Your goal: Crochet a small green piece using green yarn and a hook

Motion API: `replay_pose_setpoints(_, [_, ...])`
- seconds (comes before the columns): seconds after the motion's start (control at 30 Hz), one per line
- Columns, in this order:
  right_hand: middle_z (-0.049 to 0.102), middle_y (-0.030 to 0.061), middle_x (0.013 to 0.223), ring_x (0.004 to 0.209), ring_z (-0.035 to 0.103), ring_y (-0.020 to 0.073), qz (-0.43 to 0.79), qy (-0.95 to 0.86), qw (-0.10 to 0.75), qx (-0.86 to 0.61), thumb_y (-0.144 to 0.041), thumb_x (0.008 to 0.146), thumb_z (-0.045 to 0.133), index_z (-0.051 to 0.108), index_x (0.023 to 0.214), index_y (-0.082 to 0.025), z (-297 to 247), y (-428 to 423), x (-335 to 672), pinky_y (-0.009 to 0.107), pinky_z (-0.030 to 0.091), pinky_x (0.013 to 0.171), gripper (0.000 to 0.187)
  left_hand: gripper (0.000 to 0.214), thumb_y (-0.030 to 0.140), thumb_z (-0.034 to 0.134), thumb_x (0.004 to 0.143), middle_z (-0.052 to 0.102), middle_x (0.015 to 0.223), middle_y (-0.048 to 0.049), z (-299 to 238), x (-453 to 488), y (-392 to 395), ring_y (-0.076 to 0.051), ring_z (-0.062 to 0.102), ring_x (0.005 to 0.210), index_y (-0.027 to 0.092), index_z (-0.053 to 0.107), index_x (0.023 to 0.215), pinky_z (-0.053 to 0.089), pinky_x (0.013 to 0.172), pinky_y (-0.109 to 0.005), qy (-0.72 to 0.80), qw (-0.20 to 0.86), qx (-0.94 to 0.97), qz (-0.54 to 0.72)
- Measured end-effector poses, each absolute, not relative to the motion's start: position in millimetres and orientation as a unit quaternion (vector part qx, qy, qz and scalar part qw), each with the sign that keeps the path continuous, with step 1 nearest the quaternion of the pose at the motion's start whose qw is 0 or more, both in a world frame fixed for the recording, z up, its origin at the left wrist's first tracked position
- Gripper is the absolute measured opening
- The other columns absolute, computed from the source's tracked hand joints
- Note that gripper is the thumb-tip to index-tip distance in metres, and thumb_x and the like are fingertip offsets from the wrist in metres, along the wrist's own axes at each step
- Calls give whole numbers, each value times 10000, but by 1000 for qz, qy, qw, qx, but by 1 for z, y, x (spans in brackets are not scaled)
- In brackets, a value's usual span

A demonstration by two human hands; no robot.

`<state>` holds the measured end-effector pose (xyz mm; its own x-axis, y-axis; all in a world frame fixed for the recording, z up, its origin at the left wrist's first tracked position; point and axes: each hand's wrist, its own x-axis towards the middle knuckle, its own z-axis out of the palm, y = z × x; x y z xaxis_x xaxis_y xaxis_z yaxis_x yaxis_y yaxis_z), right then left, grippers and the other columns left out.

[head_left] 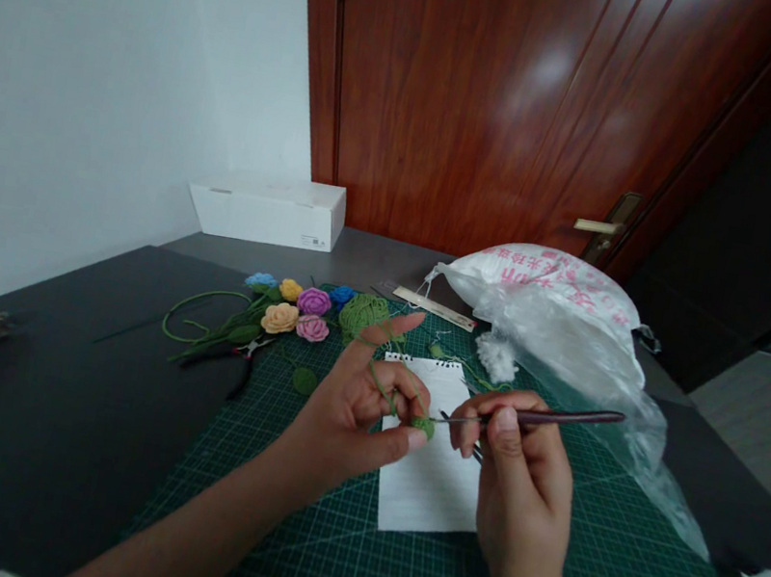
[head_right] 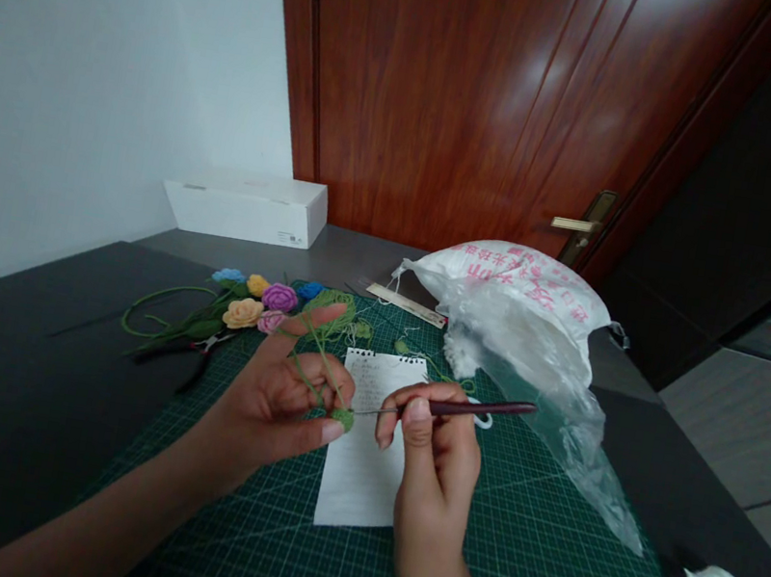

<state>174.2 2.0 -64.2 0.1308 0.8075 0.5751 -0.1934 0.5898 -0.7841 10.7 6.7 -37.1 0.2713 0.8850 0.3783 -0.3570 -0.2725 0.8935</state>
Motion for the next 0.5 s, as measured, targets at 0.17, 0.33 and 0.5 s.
replay_pose_setpoints(0.17, [544, -19, 636, 583, 509, 147, 511, -484, 682, -201, -300, 1007, 564, 564, 812, -212, -60, 8, 172, 278, 454, 568, 214, 894, 46, 817, 726, 692, 840, 8, -38, 9, 8, -136, 599, 737, 260, 419, 1498, 450, 673, -264, 215, 610, 531, 548])
replay_pose_setpoints(0.33, [548, -16, 642, 575, 500, 130, 585, -440, 658, -175, -319, 979, 605, 577, 804, -196, -60, 7, 169, 256, 450, 569, 215, 863, 31, 844, 687, 705, 849, 3, -41, 8, 9, -134, 608, 722, 259, 485, 1439, 445, 657, -252, 190, 682, 477, 521])
replay_pose_setpoints(0.5, [560, -28, 661, 554, 482, 112, 611, -470, 605, -199, -358, 991, 612, 549, 822, -211, -62, 5, 166, 245, 447, 566, 233, 833, 42, 840, 705, 700, 845, 0, -43, 9, 11, -165, 654, 760, 219, 481, 1435, 512, 739, -317, 189, 677, 478, 528])
